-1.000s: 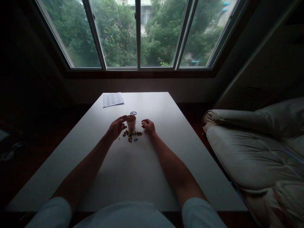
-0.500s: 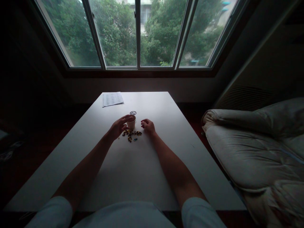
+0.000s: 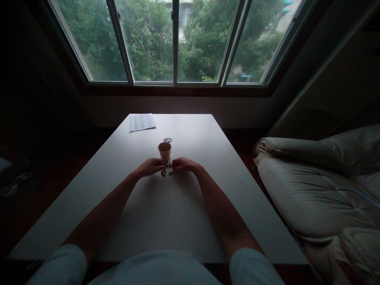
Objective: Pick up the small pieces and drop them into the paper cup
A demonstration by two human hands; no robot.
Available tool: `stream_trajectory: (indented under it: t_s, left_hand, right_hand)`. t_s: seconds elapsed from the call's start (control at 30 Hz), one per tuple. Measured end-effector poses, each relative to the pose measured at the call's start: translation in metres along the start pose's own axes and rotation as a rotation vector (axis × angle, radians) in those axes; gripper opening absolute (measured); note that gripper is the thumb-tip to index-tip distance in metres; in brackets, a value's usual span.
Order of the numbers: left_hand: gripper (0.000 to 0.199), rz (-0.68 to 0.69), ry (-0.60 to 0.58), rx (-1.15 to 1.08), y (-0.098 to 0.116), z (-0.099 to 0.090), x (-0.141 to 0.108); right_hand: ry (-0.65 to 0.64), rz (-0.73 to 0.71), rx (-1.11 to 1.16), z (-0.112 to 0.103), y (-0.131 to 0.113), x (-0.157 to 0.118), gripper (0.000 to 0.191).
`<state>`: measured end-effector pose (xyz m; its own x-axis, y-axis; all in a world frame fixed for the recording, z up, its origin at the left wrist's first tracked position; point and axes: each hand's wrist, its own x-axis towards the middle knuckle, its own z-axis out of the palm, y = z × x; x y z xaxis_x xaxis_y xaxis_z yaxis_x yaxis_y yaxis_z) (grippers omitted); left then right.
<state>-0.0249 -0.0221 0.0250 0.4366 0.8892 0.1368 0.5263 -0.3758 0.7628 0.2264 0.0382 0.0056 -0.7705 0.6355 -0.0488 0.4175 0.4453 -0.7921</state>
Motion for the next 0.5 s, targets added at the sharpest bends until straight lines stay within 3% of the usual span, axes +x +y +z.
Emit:
stream_trajectory:
  t_s: [0.13, 0.23, 0.5]
  left_hand:
    - [0.018, 0.024, -0.031, 0.204, -0.001, 0.001, -0.002]
    - [0.018, 0.035, -0.024, 0.28, 0.002, 0.002, -0.003]
    - [0.019, -0.019, -0.091, 0.451, 0.018, 0.018, -0.007]
  right_hand:
    - [-0.02, -0.012, -0.13, 0.004, -0.004, 0.001, 0.014]
    - [0.018, -0.015, -0.182, 0.009, -0.004, 0.003, 0.015]
    - [-0.047, -0.038, -0.28, 0.012, -0.013, 0.004, 0.017]
